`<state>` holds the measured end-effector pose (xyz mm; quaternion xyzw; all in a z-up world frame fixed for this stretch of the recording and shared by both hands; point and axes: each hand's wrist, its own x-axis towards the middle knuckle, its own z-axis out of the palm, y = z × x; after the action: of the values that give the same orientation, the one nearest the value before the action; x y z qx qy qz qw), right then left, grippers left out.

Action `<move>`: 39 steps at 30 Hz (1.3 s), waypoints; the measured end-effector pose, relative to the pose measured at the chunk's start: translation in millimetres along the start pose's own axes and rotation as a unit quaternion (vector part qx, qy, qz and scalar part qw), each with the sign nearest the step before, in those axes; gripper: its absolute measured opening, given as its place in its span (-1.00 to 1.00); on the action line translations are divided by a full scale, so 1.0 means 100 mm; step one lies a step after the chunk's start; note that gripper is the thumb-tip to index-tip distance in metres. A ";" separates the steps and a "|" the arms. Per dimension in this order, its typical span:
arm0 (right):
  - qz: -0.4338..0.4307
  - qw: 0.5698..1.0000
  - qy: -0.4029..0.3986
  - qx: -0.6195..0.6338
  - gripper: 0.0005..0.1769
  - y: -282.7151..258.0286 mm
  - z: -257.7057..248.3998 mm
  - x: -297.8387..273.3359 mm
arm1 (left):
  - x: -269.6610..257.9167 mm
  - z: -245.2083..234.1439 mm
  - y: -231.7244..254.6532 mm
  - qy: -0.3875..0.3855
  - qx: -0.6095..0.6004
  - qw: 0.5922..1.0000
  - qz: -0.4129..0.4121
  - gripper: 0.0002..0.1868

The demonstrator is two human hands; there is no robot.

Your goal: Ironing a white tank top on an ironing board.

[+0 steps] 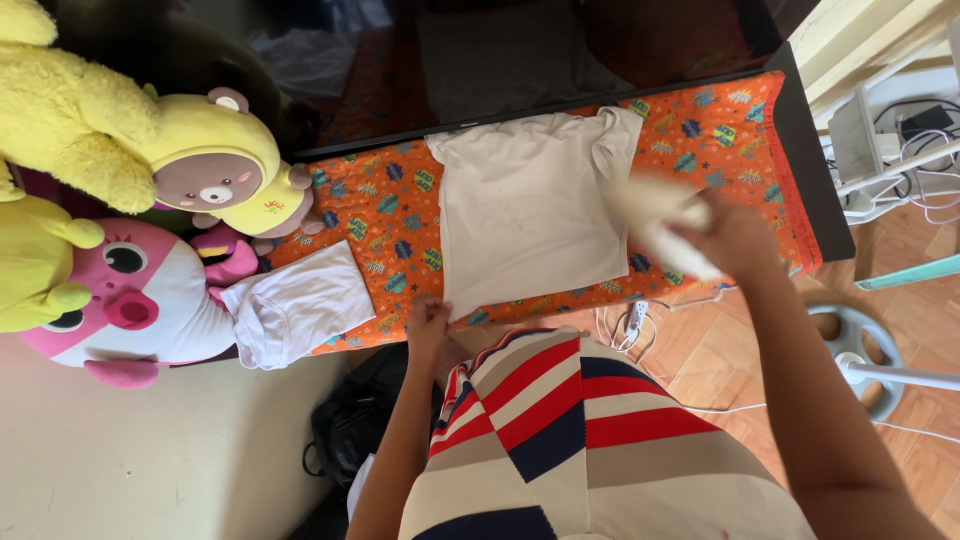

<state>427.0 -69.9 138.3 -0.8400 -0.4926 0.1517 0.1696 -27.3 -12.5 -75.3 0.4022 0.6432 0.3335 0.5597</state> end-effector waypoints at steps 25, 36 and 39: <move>-0.239 0.929 -0.242 -0.144 -0.33 -2.00 1.41 -0.09 | -0.22 -0.21 0.10 -0.021 -0.024 0.998 -0.062 -0.56; -0.261 0.916 -0.257 -0.162 -0.32 -2.02 1.48 0.00 | -0.14 -0.27 0.01 -0.043 -0.008 0.998 -0.032 -0.56; -0.212 0.947 -0.182 -0.156 -0.29 -1.98 1.53 0.48 | -0.18 -0.28 0.07 -0.057 0.006 0.998 -0.031 -0.56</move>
<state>231.2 83.5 83.1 -0.6903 -0.6993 0.1838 -0.0283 -53.2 -24.6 -57.3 0.4038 0.6245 0.2881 0.6033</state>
